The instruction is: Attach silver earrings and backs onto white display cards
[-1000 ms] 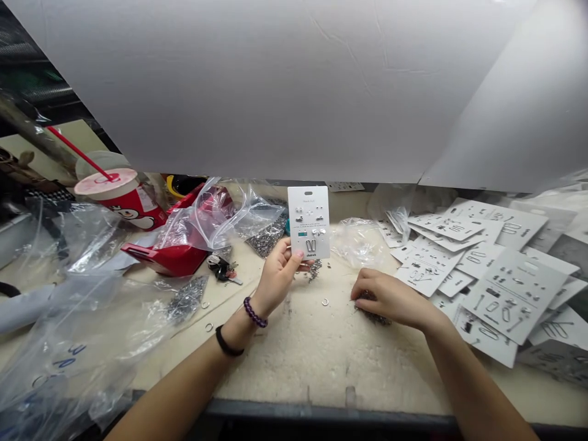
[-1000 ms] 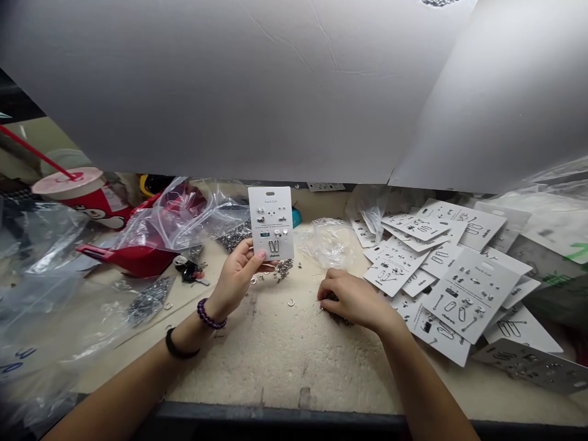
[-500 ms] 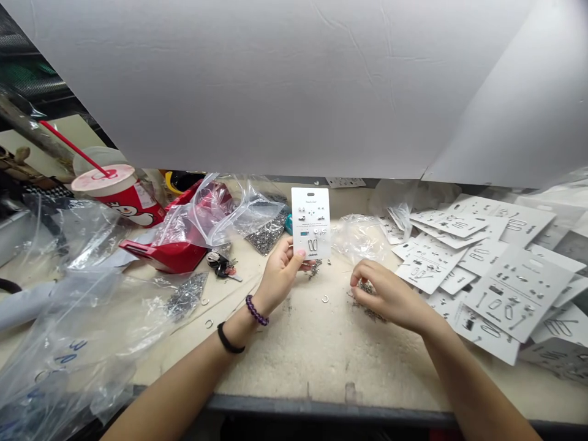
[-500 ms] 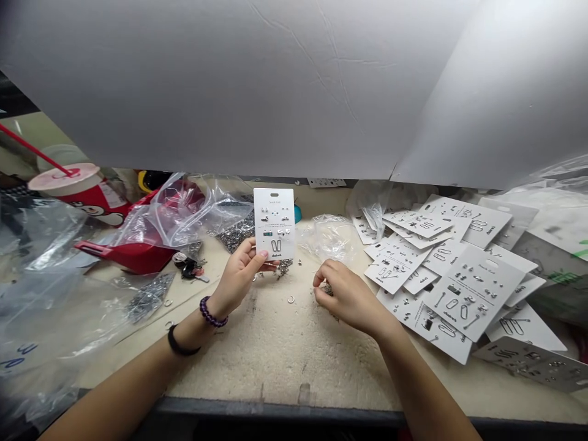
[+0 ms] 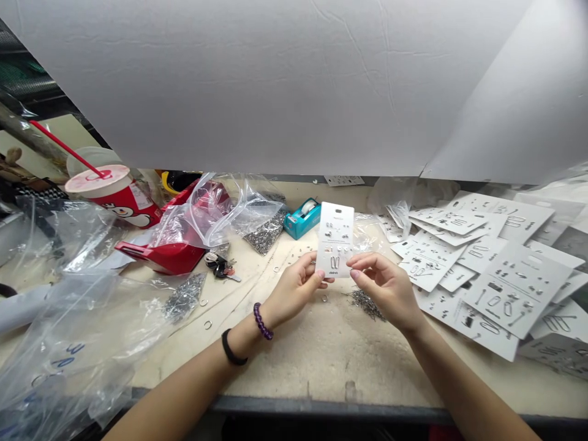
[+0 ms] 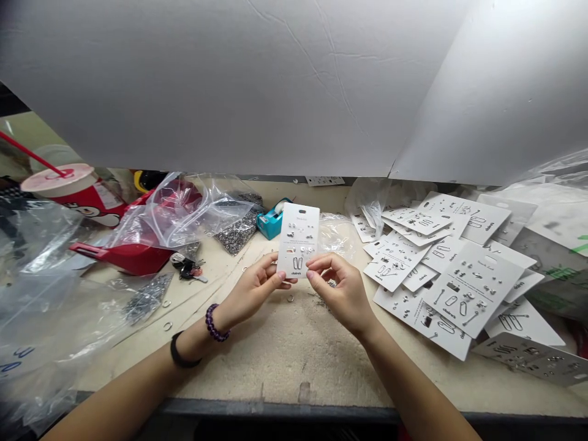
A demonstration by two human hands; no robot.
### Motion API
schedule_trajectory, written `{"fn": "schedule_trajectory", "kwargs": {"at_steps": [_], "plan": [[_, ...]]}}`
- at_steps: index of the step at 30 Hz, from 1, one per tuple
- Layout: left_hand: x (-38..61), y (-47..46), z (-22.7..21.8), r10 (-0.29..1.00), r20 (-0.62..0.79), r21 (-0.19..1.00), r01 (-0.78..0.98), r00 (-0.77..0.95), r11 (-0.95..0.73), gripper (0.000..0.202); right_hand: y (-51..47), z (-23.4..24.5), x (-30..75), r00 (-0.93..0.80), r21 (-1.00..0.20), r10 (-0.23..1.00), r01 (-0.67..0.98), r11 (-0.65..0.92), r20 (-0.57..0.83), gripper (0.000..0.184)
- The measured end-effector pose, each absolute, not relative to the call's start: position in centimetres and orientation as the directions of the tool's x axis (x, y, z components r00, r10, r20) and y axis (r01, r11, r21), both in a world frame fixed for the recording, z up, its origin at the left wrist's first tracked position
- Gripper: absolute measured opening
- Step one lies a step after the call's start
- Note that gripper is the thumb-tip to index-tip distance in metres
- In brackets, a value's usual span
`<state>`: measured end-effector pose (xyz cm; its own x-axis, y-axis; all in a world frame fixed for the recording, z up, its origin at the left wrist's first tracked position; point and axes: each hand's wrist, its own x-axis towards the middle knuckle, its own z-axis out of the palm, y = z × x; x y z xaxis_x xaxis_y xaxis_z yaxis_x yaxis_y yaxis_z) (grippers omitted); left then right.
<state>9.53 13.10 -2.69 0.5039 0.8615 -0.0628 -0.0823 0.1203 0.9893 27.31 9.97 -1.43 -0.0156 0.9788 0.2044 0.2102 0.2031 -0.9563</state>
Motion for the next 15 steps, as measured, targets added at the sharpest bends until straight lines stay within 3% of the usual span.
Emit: {"fn": "schedule_trajectory", "kwargs": {"at_steps": [8,15], "plan": [[9.92,12.40,-2.69,0.818,-0.063,0.994,-0.034,0.571,0.101,0.038,9.49,-1.87,26.65,0.006,-0.888,0.949,0.355,0.293,0.316,0.002],[9.88,12.57,-3.23,0.816,-0.051,0.998,-0.003,0.576,0.064,0.035,9.64,-1.92,26.55,-0.048,-0.844,0.938,0.421,0.331,0.344,0.012]]}}
